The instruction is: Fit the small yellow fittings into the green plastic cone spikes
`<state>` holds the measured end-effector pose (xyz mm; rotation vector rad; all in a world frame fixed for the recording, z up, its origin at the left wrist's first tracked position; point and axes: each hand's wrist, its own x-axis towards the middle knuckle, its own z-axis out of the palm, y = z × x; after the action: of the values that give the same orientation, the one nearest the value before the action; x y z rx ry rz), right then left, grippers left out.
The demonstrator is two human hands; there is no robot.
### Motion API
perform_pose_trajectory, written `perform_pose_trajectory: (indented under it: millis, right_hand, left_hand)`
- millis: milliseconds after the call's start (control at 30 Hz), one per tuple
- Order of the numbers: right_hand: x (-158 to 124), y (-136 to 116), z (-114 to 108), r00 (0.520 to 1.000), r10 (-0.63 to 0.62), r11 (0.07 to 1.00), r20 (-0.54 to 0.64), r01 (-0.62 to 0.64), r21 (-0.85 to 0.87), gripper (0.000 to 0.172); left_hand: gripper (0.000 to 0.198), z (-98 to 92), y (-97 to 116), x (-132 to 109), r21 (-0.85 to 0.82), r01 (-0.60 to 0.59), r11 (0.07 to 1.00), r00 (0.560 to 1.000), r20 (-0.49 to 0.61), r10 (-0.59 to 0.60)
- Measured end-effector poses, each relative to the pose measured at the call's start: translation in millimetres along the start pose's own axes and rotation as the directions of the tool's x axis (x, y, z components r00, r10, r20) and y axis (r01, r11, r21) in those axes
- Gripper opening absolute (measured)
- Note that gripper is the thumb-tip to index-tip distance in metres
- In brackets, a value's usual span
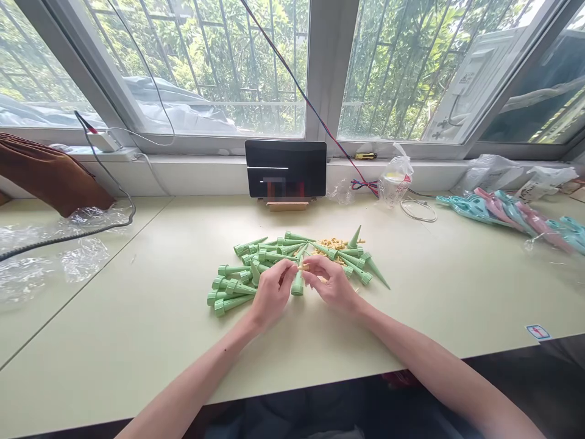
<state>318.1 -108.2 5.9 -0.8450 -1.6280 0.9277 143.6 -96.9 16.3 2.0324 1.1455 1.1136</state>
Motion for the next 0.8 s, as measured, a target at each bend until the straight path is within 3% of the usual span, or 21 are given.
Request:
perform_pose_trajectory:
  millis: [233,400,533,800]
  right_hand:
    - [1.0,0.8,-0.3,0.999,-0.002,0.995,-0.040,-0.002,-0.100,0.016]
    - [2.5,-1.3,-2.0,0.978,-0.028,0.986,-0.207,-0.008,-0.169,0.017]
    - [4.2,-1.1,-4.4,0.951,-0.016,0.973,-0.309,-0.056,-0.222,0.019]
    - [4.0,-1.9,-2.4,0.959,-0.013,0.967,-0.283,-0.060,-0.248,0.020]
  left_hand:
    - [0.030,1.3,-0.6,-0.5,0.040,-0.051,0.998,0.998,0.034,0.049]
    - [0.033,1.3,1.2,0.2,0.084,-0.036,0.996,0.999,0.000,0.036]
    - [0.026,1.2,3.0,-1.0,0.139,-0.016,0.990,0.999,0.034,0.011]
    - [0.021,0.0,3.8,-3.3,0.341,-0.082,0.936,0.986,0.163,0.027]
